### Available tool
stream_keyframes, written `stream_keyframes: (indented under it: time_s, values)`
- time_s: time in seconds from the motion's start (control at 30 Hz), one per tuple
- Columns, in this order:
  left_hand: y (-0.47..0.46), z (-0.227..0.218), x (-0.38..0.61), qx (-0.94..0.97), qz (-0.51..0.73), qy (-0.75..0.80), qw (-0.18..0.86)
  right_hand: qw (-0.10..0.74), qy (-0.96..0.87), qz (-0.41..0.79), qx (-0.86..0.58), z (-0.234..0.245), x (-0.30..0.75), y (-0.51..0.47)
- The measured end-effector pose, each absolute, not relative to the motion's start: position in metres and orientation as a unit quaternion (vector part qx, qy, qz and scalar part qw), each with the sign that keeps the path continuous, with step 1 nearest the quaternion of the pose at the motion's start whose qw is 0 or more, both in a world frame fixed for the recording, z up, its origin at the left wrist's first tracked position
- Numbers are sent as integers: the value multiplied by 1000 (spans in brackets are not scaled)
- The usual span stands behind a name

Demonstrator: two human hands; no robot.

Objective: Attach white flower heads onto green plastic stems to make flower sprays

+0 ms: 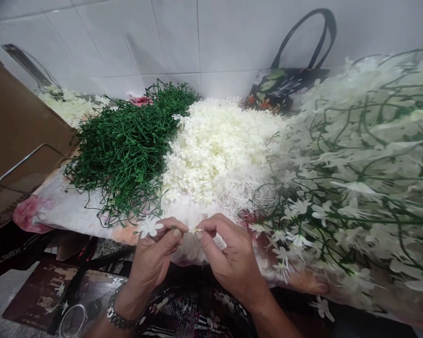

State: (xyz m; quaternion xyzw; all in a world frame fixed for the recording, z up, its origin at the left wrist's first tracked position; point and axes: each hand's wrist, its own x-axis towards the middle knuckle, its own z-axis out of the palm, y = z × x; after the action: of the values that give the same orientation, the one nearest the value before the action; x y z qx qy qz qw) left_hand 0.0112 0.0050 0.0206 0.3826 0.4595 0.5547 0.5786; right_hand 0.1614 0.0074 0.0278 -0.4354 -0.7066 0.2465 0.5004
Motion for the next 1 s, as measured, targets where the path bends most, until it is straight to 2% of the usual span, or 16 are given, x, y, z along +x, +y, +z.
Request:
stream_keyframes:
  time_s: [0.23,0.5,0.7,1.0]
  values:
    - [2,30,6,613,477,458,432,475,-723,281,-415,41,165,8]
    - [-1,29,5,701,420,457,352,426,-774,231,-407,47,167,8]
    - [2,20,4,706,407,444,372,383,-804,188,-414,44,167,12]
    - [12,13,8,678,411,458,404,386,-806,176,-413,26,164,16]
